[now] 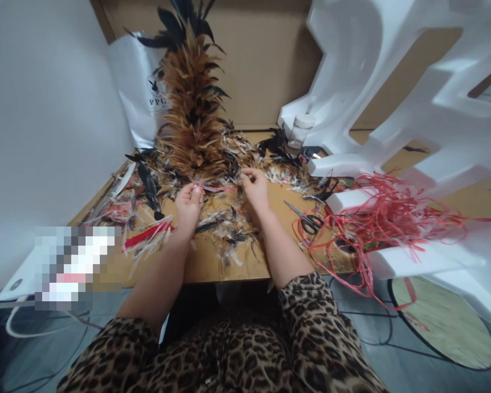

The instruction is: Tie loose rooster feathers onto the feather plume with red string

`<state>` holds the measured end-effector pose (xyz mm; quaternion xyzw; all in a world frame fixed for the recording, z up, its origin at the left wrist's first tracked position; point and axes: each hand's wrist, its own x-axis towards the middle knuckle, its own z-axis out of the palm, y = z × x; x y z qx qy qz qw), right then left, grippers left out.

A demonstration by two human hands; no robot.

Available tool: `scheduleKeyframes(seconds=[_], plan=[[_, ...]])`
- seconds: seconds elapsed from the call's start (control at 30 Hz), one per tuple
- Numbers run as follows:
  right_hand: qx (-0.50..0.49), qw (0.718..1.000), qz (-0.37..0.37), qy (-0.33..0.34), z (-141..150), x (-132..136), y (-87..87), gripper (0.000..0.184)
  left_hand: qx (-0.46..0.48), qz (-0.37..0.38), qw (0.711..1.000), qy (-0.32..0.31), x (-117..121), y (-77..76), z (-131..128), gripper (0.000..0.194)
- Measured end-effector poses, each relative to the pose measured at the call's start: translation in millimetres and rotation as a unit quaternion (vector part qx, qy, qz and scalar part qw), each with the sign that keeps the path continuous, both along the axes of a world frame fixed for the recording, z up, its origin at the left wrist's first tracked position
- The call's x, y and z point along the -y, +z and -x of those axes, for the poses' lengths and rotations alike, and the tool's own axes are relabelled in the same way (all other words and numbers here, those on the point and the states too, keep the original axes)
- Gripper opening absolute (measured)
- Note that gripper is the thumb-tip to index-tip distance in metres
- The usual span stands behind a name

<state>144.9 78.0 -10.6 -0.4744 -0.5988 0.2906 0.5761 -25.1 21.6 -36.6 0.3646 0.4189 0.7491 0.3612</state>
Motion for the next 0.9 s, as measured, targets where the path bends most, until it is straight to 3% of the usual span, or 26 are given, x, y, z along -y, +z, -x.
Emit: scheduleKeyframes(seconds=[0.17, 0.37, 0.57, 0.7, 0.9], plan=[[-0.008, 0.991, 0.029, 0.128, 23.0, 18.1, 4.6, 0.018, 0.000, 0.004, 1.000, -0.017, 4.4, 4.9, -6.0, 0.030], [0.012, 0.968, 0.105, 0.226, 49.2, 26.3, -9.7, 0.021, -0.006, -0.012, 1.000, -0.024, 5.9, 6.0, -7.6, 0.030], [0.101, 0.980, -0.007, 0.172, 54.3, 32.1, -13.0, 0.023, -0.054, -0.021, 0.998, 0.005, 3.6, 0.2, -7.4, 0.026], [0.222, 0.958, -0.108, 0.146, 56.8, 44.2, -2.9, 0.025, -0.138, -0.040, 0.989, 0.037, 3.3, -8.6, -4.0, 0.027], [0.244, 0.958, -0.103, 0.113, 58.1, 51.5, 8.7, 0.030, -0.282, -0.054, 0.949, 0.128, 9.2, -9.5, -0.2, 0.027]])
